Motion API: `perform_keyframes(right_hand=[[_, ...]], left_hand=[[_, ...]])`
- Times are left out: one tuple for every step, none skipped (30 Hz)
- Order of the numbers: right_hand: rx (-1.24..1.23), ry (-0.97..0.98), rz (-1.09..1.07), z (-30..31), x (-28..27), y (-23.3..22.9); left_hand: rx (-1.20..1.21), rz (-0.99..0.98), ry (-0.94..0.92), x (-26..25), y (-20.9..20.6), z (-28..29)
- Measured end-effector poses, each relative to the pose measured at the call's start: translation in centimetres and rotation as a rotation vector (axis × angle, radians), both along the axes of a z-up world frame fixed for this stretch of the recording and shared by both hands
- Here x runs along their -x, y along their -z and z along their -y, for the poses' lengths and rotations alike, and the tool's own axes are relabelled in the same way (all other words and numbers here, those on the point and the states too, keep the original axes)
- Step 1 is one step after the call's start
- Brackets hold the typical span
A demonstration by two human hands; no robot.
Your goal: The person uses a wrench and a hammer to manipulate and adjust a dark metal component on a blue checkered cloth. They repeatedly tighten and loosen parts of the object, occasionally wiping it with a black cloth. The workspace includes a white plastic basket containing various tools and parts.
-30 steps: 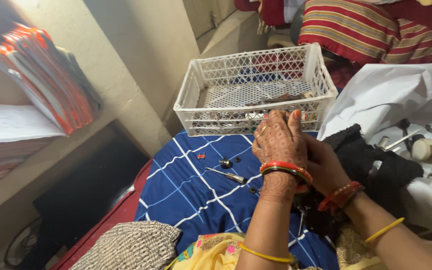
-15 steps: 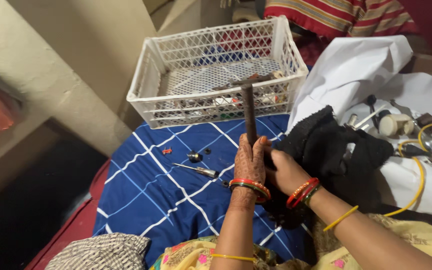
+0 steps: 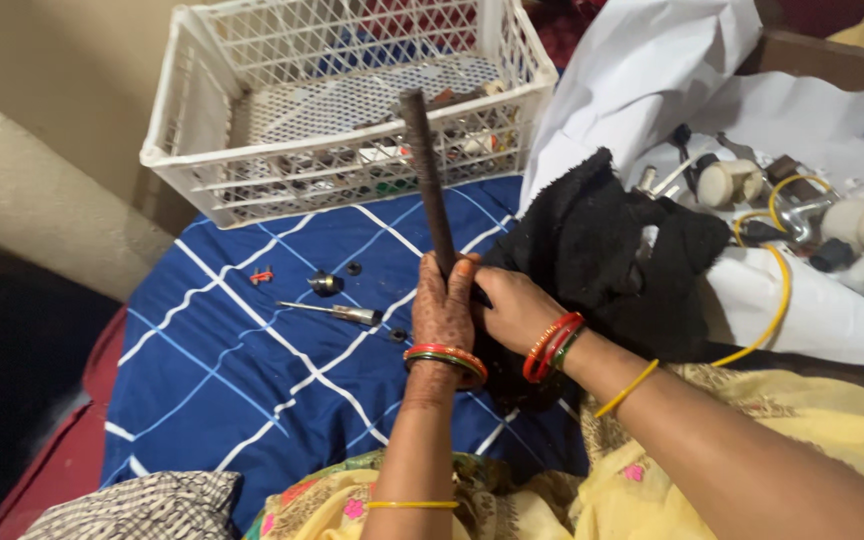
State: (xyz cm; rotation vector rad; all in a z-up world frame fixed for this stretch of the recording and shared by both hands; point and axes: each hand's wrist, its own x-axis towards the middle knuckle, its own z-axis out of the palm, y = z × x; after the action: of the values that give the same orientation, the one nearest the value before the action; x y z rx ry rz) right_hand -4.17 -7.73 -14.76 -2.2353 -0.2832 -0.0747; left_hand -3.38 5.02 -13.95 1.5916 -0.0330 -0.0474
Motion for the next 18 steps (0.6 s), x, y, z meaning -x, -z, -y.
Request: perform_keyframes(right_hand=[[0.027, -0.018, 0.010, 0.2, -0.2, 0.0], [0.054, -0.037, 0.019, 0.5, -0.3, 0.0], [0.049, -0.044, 0.020, 0.6, -0.4, -0.1], [0.045, -0.051, 0.020, 0.7, -0.4, -0.2], [0.036, -0.060, 0.021, 0.7, -0.4, -0.2], [0.051, -0.049, 0.022, 0.6, -0.2, -0.3], [0.066, -0.039, 0.026, 0.5, -0.1, -0.4], [0.081, -0.030, 0.031, 0.3, -0.1, -0.6], [0.086, -0.007, 0.045, 0.3, 0.0, -0.8], [0.091, 0.015, 0.060, 0.3, 0.2, -1.0], [0.096, 0.039, 0.074, 0.4, 0.3, -1.1], [0.067, 0.050, 0.106, 0.6, 0.2, -1.3], [0.038, 0.062, 0.137, 0.9, 0.1, -1.5], [0.009, 0.074, 0.168, 1.1, 0.0, -1.6], [0.015, 0.105, 0.154, 1.2, -0.1, -1.8], [0.021, 0.136, 0.141, 1.3, -0.2, -2.0], [0.027, 0.167, 0.127, 1.3, -0.2, -2.1], [0.025, 0.168, 0.112, 1.1, 0.0, -2.2]], left_hand=[[0.052, 0.002, 0.012, 0.0, 0.3, 0.0], [0.104, 0.004, 0.023, 0.0, 0.5, -0.1], [0.154, 0.008, 0.030, -0.1, 0.7, -0.2], [0.173, -0.008, 0.020, -0.2, 1.0, -0.2], [0.189, -0.024, 0.008, -0.4, 1.2, -0.3], [0.204, -0.040, -0.004, -0.5, 1.4, -0.4], [0.234, -0.047, -0.023, -0.7, 1.6, -0.7], [0.264, -0.054, -0.042, -0.9, 2.0, -1.0], [0.296, -0.060, -0.060, -1.1, 2.3, -1.3], [0.302, -0.048, -0.101, -1.4, 2.7, -1.8], [0.309, -0.036, -0.142, -1.6, 3.0, -2.6], [0.315, -0.025, -0.183, -1.9, 3.3, -3.5], [0.370, 0.002, -0.227, -2.1, 3.4, -4.6], [0.425, 0.029, -0.271, -2.2, 3.3, -5.9], [0.481, 0.058, -0.318, -2.4, 3.0, -6.9], [0.528, -0.112, -0.430, -2.3, 2.6, -7.8], [0.571, -0.284, -0.540, -2.2, 2.0, -9.2], [0.612, -0.457, -0.649, -2.2, 1.6, -10.4]])
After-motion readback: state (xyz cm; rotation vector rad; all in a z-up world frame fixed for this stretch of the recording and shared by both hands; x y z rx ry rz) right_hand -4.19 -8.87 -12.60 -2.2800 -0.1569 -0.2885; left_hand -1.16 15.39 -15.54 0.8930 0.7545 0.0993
